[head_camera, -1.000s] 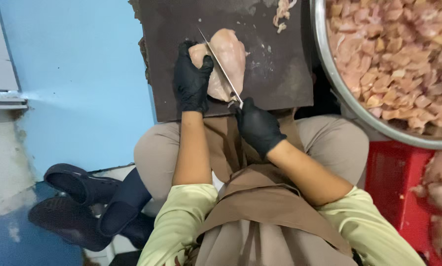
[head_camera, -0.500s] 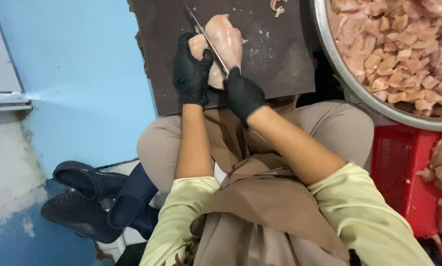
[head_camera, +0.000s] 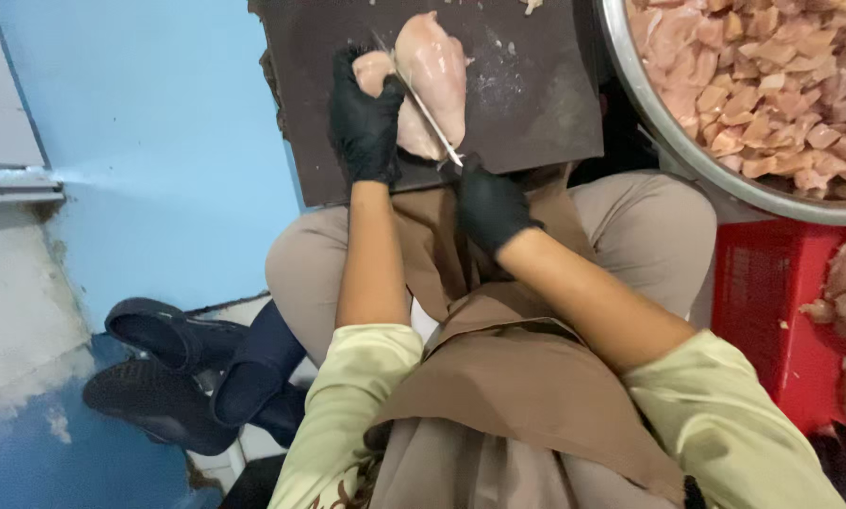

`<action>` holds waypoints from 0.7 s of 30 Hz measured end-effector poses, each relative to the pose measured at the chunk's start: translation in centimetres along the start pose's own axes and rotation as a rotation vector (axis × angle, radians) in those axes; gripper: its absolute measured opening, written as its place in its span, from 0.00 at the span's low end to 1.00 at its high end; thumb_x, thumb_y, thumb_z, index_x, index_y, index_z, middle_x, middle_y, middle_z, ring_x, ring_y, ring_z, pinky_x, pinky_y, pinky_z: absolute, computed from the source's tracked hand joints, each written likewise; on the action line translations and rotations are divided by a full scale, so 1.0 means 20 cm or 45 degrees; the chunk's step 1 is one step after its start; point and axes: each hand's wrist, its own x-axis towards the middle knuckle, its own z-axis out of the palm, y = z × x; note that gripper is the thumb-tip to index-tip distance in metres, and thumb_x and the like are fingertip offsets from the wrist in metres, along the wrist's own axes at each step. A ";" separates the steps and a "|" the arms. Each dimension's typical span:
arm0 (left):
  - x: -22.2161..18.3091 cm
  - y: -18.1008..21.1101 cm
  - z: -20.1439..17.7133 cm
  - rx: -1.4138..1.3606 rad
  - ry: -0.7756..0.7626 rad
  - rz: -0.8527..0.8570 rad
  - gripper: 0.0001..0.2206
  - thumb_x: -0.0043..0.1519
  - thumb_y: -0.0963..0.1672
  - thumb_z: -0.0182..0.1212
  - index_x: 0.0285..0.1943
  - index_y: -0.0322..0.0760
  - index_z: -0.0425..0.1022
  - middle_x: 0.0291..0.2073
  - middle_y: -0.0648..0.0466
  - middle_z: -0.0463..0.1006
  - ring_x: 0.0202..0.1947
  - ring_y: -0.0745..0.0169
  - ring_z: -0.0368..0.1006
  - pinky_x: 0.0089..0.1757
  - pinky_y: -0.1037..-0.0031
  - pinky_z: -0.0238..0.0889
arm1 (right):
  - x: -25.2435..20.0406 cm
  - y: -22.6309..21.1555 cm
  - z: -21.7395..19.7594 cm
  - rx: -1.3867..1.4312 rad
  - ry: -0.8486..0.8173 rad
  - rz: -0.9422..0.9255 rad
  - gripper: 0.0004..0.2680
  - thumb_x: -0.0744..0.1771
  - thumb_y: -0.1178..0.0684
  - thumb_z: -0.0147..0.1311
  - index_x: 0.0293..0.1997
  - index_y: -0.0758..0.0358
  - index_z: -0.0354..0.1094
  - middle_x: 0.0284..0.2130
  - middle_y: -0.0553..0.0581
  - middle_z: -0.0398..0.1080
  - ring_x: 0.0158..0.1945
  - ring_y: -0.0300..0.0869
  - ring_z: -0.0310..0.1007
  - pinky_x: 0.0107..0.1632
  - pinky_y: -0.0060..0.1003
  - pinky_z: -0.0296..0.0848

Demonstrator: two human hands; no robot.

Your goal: The person cuts raw chicken breast into thin strips on a cutting board using a knife. The person holds the chicken with one hand and slices it with the other, then places the cut pieces into a large metal bowl.

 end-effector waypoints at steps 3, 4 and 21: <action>-0.01 -0.03 -0.02 -0.038 0.022 -0.012 0.25 0.60 0.43 0.69 0.65 0.29 0.68 0.55 0.45 0.78 0.53 0.54 0.76 0.53 0.68 0.69 | -0.27 0.12 0.00 -0.100 -0.047 0.024 0.13 0.71 0.50 0.47 0.51 0.74 0.60 0.25 0.70 0.74 0.27 0.62 0.77 0.30 0.55 0.73; -0.01 -0.04 -0.02 -0.059 0.033 -0.019 0.25 0.60 0.43 0.69 0.65 0.29 0.68 0.55 0.45 0.78 0.53 0.54 0.75 0.53 0.68 0.69 | -0.33 0.14 -0.01 -0.121 -0.095 0.072 0.13 0.71 0.49 0.47 0.51 0.73 0.60 0.25 0.70 0.73 0.27 0.61 0.76 0.29 0.54 0.73; -0.04 -0.19 -0.05 -0.459 0.128 -0.155 0.26 0.58 0.42 0.69 0.66 0.27 0.68 0.55 0.44 0.78 0.52 0.56 0.75 0.53 0.68 0.70 | -0.45 -0.09 -0.50 -0.178 -0.162 -0.053 0.11 0.70 0.47 0.46 0.46 0.68 0.62 0.25 0.69 0.73 0.27 0.63 0.75 0.31 0.58 0.70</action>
